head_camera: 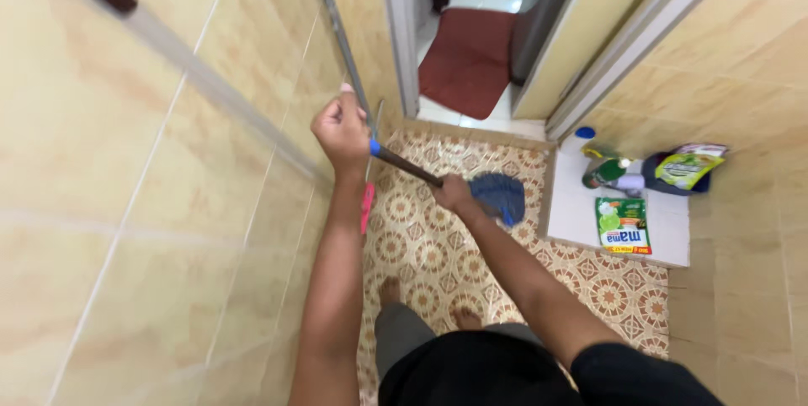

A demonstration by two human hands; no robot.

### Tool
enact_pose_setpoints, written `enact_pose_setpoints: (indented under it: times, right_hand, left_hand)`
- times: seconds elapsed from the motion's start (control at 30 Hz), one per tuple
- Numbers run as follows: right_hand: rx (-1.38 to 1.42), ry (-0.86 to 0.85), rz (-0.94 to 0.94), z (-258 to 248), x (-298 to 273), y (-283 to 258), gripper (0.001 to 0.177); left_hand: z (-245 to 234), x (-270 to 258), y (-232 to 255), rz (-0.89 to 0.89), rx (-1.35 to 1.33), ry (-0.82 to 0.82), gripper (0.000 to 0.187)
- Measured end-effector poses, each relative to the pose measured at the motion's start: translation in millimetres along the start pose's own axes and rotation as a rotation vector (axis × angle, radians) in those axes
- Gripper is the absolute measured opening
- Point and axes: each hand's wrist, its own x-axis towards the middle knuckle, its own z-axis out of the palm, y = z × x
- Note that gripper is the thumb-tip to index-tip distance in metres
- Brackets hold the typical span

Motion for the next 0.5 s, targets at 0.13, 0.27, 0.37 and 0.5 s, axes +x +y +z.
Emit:
enact_pose_setpoints:
  times: [0.13,0.27,0.37,0.5]
  right_hand:
    - [0.082,0.064,0.11,-6.0,-26.9,21.8,0.043]
    - [0.153,0.084,0.234,-25.5,-51.1,32.0,0.05]
    - [0.24,0.161,0.281,-20.2,-66.5,29.5,0.048]
    - [0.248,0.124,0.394,4.1,-76.7,20.4,0.054]
  left_hand:
    - [33.2,22.0,-20.1,-0.141,-0.035,-0.184,0.045]
    - [60.0,10.6,-36.7,-0.165,-0.075,-0.299,0.046]
    - [67.5,23.6,-47.5,-0.143,0.002,-0.362,0.047]
    - [53.7,37.5,-79.2,-0.297,0.035,-0.412,0.046]
